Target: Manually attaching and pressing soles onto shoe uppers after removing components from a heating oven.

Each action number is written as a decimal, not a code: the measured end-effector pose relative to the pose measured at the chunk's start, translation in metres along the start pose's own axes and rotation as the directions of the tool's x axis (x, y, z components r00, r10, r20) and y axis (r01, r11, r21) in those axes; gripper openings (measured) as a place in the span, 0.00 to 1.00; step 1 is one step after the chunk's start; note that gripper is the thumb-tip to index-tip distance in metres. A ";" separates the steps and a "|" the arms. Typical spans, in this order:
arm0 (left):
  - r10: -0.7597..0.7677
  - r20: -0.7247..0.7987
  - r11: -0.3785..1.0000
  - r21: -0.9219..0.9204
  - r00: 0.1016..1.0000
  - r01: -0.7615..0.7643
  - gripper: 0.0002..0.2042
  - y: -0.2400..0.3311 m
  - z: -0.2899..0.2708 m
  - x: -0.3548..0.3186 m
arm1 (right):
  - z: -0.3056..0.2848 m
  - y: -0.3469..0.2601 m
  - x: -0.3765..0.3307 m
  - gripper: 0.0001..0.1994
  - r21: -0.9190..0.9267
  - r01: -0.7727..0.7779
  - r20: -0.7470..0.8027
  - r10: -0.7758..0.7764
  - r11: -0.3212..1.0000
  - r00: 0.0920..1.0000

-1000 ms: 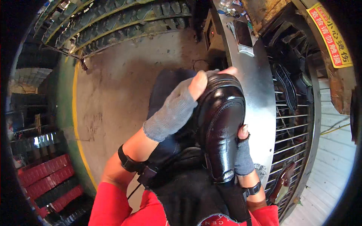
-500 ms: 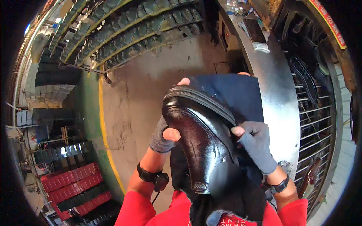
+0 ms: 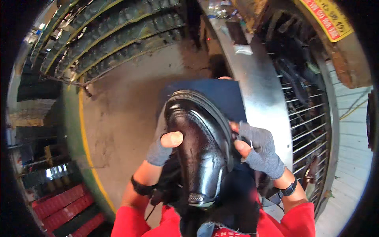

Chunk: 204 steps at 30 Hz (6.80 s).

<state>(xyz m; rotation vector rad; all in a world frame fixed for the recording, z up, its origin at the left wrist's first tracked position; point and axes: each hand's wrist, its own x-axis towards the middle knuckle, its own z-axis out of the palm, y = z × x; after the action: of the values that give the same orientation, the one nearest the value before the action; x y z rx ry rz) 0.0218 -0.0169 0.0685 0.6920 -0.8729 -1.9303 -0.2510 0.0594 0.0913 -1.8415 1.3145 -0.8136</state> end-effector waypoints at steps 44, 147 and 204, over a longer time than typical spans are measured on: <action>0.207 0.079 0.723 0.659 0.975 -0.207 0.56 -0.005 0.062 -0.007 | 0.020 0.010 -0.060 0.65 0.452 -0.358 0.001 0.401 0.817 0.916; -0.070 0.361 0.389 0.868 0.930 -0.308 0.31 -0.054 0.036 0.034 | -0.130 0.051 -0.046 0.20 -0.311 -0.539 -0.356 0.430 0.782 0.830; 0.084 0.183 0.942 0.305 0.979 -0.138 0.36 -0.040 0.002 0.098 | 0.032 -0.005 -0.017 0.37 0.951 -0.306 0.212 0.605 0.056 0.768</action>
<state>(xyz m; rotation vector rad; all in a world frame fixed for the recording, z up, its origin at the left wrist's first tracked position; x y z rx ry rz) -0.0440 -0.0879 0.0256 0.6544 -1.3199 -1.7832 -0.2274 0.0825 0.0768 -0.2008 0.9778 -1.1223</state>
